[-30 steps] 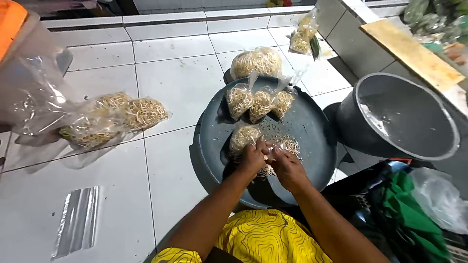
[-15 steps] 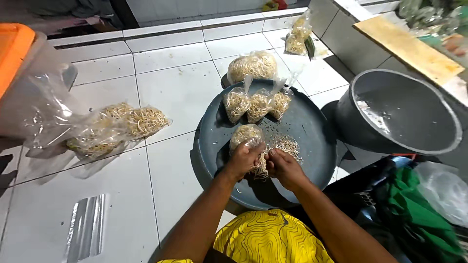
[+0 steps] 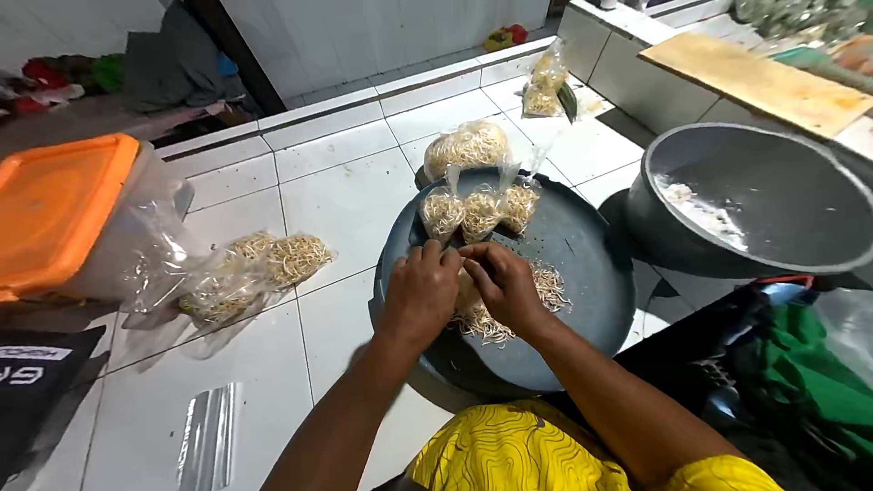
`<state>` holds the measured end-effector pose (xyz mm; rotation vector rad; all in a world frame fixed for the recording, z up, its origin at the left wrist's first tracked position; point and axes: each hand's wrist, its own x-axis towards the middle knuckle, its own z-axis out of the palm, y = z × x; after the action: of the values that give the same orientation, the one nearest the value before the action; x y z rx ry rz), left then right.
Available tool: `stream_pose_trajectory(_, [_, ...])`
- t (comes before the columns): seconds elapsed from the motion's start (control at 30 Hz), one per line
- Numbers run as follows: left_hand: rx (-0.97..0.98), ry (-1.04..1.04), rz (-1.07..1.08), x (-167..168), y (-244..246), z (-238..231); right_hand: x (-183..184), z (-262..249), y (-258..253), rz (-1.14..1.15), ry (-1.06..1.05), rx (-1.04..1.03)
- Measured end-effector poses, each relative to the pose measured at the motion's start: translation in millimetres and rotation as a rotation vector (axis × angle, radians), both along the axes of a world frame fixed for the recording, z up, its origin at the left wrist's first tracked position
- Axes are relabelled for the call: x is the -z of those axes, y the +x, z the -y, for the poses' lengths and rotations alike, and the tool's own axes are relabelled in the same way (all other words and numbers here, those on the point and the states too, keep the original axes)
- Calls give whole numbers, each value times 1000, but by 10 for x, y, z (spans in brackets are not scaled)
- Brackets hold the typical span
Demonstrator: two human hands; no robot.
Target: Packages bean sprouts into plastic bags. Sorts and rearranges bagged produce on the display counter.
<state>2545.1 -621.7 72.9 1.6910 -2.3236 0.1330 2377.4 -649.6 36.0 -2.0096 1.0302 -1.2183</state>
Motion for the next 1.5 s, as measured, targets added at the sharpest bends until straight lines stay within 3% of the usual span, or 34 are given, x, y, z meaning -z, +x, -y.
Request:
stream_pose_trajectory(0.2, [247, -78, -262, 382, 80, -24, 9, 66, 11, 88, 354, 43])
stream_pose_trajectory(0.3, [253, 12, -403, 473, 117, -14, 104, 68, 14, 60, 329, 22])
stream_pose_trajectory(0.4, [208, 193, -485, 507, 205, 5, 174, 41, -15, -69, 269, -96])
stream_pose_trajectory(0.53, [143, 333, -505, 565, 241, 2, 250, 31, 6, -131, 339, -172])
stream_pose_trajectory(0.73, [-136, 245, -707, 704, 20, -104, 327, 0, 113, -251, 119, -26])
stream_pose_trajectory(0.93, [-343, 144, -1005, 798, -214, -141, 464, -17, 132, -172, 39, 73])
stream_pose_trajectory(1.1, [-289, 3, -932, 886, -258, -107, 423, 111, 45, 139, 366, -128])
stream_pose_trajectory(1.2, [-228, -74, -820, 920, -229, -67, 358, 220, -62, 192, 577, -250])
stream_pose_trajectory(1.33, [-63, -158, -637, 929, -74, -26, 399, 247, -40, 204, 526, -200])
stream_pose_trajectory(1.5, [-37, 70, -502, 706, 5, -81, 427, 168, 16, 213, 466, -147])
